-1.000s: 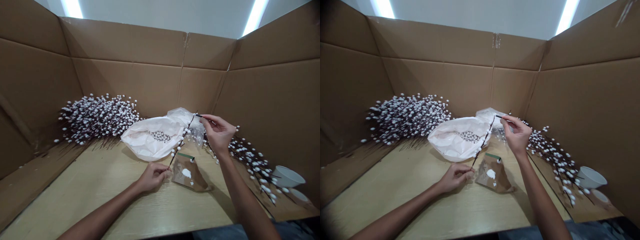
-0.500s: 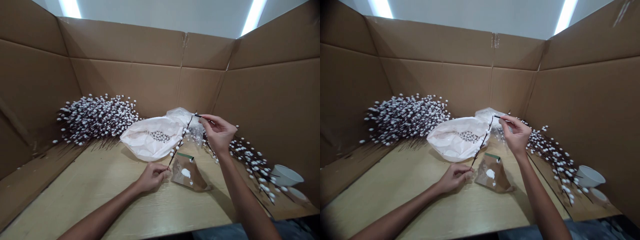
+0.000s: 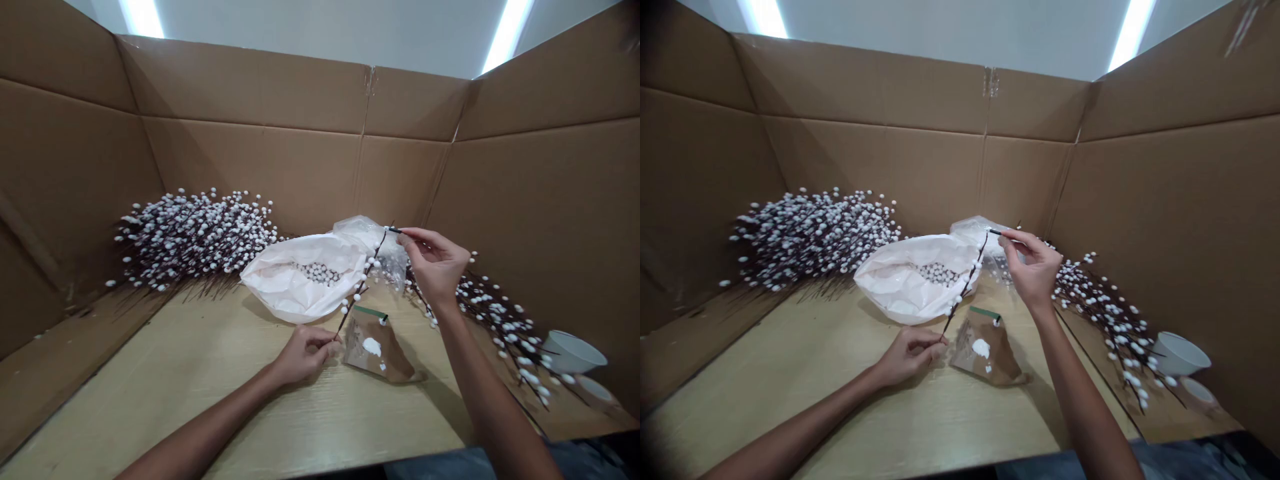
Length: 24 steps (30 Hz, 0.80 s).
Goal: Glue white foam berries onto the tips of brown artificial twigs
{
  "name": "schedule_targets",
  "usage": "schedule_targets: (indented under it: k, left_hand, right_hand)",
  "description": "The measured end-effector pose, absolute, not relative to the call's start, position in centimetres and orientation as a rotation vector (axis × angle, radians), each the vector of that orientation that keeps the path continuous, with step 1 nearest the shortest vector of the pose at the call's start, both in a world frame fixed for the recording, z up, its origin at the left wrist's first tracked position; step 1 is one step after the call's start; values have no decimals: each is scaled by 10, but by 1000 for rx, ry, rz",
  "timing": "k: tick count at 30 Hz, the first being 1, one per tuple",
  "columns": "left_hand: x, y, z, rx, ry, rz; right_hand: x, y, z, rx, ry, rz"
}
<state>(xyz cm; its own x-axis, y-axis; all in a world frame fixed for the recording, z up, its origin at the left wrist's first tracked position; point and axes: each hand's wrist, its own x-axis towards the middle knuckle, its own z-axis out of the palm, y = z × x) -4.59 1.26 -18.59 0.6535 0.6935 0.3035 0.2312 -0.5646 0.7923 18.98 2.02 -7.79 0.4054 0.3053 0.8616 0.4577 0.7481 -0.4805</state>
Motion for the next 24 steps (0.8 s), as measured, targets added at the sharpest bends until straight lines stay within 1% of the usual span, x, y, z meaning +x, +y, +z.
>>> schedule_targets:
  k: [9,24]
  left_hand:
    - [-46,12,-186,2099,722,796]
    - [-45,13,-187,2097,741,794]
  right_hand:
    - [190,18,-77,-736,-1144,-86]
    - [195,14,-79,-784,-1162,-150]
